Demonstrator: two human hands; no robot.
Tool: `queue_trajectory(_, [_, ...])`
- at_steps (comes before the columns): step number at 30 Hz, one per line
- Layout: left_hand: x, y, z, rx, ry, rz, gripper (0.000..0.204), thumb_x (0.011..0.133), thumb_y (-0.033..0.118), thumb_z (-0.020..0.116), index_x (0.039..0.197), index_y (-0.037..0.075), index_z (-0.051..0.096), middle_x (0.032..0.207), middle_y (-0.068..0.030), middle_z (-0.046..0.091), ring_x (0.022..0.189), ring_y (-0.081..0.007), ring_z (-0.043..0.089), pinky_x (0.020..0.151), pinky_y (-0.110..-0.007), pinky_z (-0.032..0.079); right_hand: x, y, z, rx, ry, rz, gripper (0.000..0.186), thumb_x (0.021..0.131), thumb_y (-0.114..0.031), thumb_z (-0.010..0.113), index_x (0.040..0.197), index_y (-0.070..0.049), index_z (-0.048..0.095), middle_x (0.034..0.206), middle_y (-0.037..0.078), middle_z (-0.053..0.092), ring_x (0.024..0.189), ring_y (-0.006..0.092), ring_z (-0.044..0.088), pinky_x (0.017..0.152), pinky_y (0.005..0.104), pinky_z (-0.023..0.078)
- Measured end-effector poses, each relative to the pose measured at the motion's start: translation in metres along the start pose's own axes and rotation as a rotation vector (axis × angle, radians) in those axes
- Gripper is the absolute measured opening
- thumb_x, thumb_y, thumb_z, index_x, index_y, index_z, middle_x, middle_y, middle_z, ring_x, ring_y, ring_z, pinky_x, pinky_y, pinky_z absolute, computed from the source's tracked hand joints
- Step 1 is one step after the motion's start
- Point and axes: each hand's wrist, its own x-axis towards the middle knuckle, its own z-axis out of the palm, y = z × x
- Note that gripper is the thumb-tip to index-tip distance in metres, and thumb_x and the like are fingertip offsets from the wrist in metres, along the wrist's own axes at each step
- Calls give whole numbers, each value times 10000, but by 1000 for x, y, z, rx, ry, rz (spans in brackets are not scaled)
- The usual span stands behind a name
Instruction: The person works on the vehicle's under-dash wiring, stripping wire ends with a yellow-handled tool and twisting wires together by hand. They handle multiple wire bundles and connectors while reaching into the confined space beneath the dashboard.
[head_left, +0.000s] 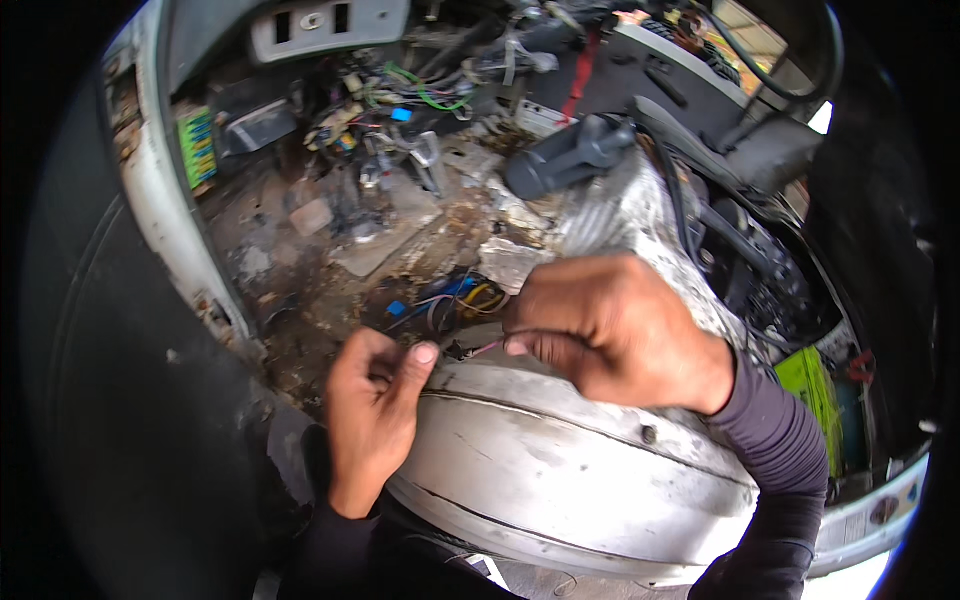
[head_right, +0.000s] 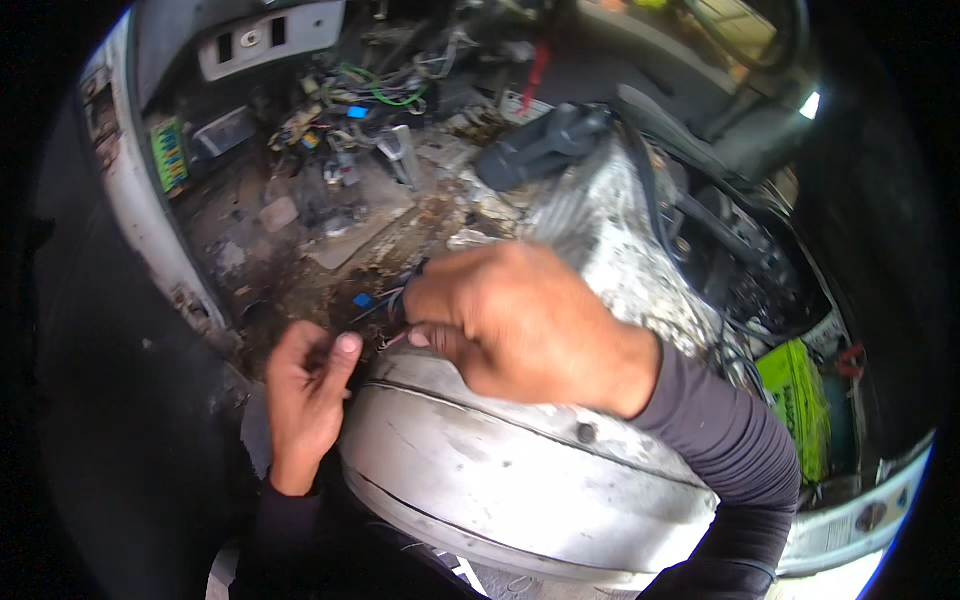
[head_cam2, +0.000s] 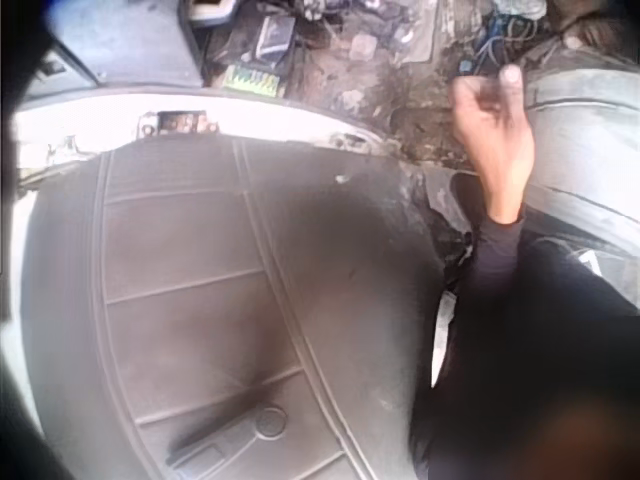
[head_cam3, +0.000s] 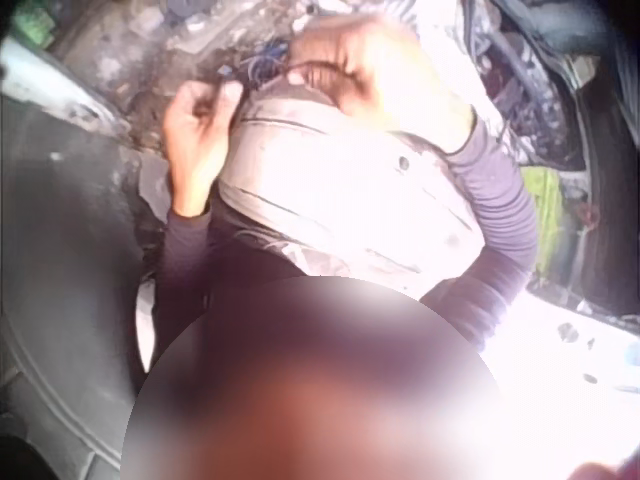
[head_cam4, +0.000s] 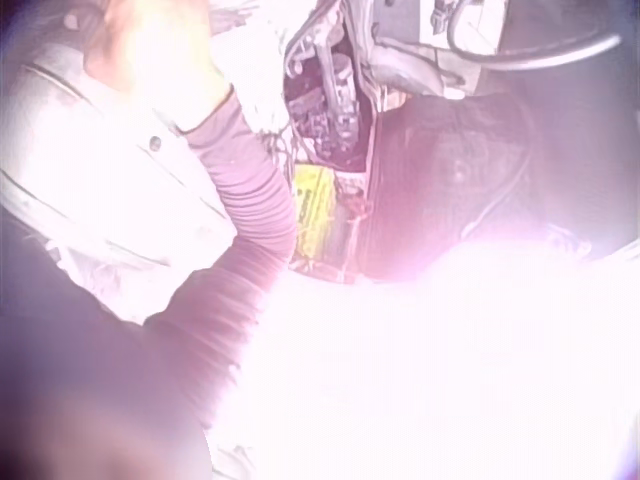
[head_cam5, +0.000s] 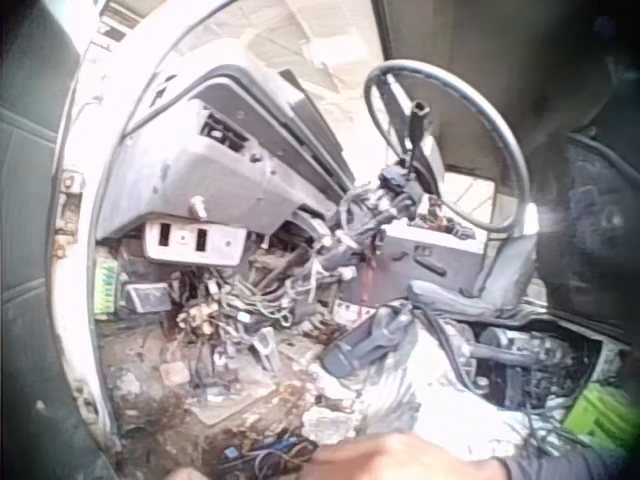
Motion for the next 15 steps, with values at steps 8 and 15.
queue_trajectory(8, [-7,63,39,-104,-293,415,197,976,105,751,1126,-18,718,843,-66,721,745,-76,669,606,-251,523,-28,-6,-45,348,86,333,93,915,-80,784,932,10,768,820,91,754,717,147,710,655,320,563])
queue_trajectory(15, [13,24,-20,-182,-165,182,227,989,201,735,1095,1,751,779,-33,694,663,-98,661,507,-213,454,-98,48,-90,399,374,701,233,1034,-203,681,1044,13,766,882,60,759,714,91,667,682,262,569])
